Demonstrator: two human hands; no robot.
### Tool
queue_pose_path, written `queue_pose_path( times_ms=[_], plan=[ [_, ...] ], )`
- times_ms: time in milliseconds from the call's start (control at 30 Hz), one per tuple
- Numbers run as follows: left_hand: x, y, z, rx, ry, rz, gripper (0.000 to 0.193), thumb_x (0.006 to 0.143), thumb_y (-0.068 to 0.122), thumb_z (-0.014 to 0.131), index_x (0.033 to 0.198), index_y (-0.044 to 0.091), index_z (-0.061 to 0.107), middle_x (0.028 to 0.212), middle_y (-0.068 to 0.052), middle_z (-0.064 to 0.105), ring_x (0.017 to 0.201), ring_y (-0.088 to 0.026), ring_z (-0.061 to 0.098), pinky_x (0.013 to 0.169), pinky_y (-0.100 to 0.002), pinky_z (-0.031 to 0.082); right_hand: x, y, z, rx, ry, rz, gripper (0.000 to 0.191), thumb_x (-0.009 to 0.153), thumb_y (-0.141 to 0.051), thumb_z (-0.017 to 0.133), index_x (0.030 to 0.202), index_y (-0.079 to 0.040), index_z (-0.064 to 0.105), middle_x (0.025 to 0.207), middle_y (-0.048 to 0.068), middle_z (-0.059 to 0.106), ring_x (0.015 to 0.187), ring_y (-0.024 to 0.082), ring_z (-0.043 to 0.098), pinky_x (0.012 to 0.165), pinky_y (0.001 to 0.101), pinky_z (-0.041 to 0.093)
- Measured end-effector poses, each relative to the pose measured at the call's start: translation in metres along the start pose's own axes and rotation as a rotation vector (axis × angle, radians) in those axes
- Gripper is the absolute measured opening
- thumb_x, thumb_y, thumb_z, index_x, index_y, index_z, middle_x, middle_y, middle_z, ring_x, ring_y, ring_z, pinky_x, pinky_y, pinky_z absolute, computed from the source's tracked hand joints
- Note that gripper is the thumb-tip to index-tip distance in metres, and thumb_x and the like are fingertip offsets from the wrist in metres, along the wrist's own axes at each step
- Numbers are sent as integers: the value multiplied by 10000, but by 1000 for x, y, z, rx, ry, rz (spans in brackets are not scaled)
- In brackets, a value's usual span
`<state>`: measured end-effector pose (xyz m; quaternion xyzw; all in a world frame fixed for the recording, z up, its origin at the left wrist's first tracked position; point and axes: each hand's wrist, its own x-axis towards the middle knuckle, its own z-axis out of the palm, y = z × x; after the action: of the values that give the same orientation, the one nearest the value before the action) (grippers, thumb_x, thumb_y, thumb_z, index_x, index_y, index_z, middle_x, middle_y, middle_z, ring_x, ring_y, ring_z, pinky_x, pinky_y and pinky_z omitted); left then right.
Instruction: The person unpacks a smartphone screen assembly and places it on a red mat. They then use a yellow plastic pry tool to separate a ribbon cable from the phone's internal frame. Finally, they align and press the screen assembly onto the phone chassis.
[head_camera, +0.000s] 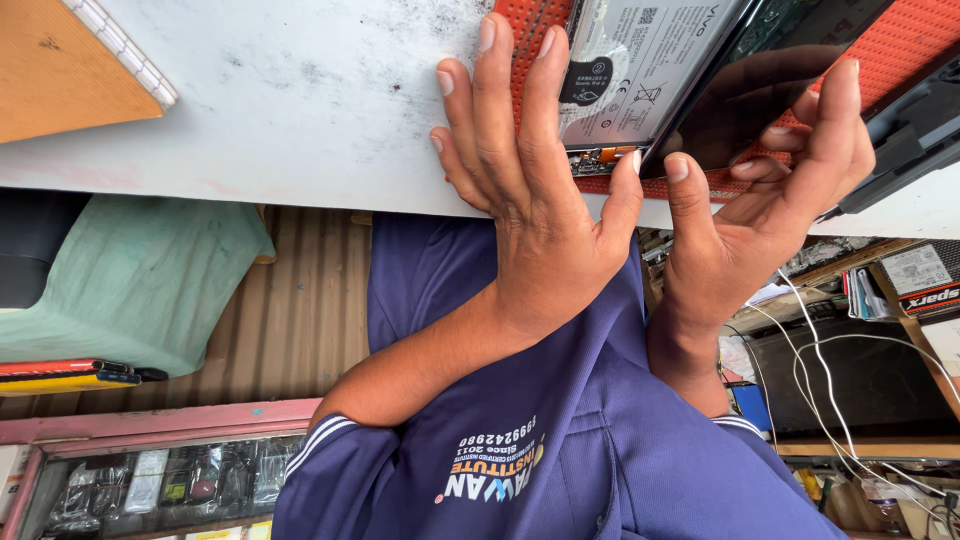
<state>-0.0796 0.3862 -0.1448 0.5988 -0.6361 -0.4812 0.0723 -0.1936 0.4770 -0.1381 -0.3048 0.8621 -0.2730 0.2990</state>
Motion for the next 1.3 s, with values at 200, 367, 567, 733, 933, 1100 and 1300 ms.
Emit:
queue_pose_path(
  times_ms=[200,367,567,733,933,1100,1300],
  plan=[
    [2,2,4,-12,52,14,806,1044,231,682,1636,109,149,1716,-140,61,1584,-377,1,1289,-563,-29,2,0,-1,6,-6,-16,893,986,-46,897,1636,-148,293,1412,-44,383,1094,86,440,885,183,403],
    [1,1,-1,16,3,10,826,1026,222,701,1632,93,155,1713,-166,67,1581,-397,3,1279,-582,-27,1,1,-1,14,-8,-3,886,990,-35,887,1638,-144,291,1413,-39,385,1093,87,439,890,183,402],
    [1,-1,-5,21,-40,12,867,1000,232,732,1626,79,152,1704,-190,64,1572,-430,0,1268,-612,-18,0,1,-2,30,-8,14,892,973,-39,874,1642,-138,292,1407,-36,391,1090,89,443,890,184,403],
    [0,-2,-4,26,-42,24,879,998,224,712,1644,94,130,1719,-175,41,1576,-422,-16,1270,-618,-23,0,4,-1,42,-9,4,886,1008,-45,901,1642,-146,291,1414,-40,387,1091,90,442,887,183,400],
    [-1,-5,-9,38,-89,27,906,1000,252,747,1640,83,128,1715,-194,34,1573,-437,-25,1259,-644,-11,1,1,-3,33,-15,2,892,982,-41,878,1643,-141,288,1420,-39,384,1083,90,438,889,183,404],
    [-4,-4,-7,20,-64,39,911,998,219,718,1658,112,99,1698,-153,19,1581,-410,-44,1270,-633,-18,-1,3,-4,39,-20,-17,872,982,-22,862,1633,-138,294,1427,-38,384,1083,90,434,887,180,400],
    [-6,-1,-11,34,-25,64,910,990,230,723,1653,122,110,1730,-139,29,1582,-394,-8,1271,-617,14,-2,7,-7,172,4,44,798,1044,-3,829,1645,-100,313,1398,-11,414,1076,98,444,920,192,415]
  ],
)
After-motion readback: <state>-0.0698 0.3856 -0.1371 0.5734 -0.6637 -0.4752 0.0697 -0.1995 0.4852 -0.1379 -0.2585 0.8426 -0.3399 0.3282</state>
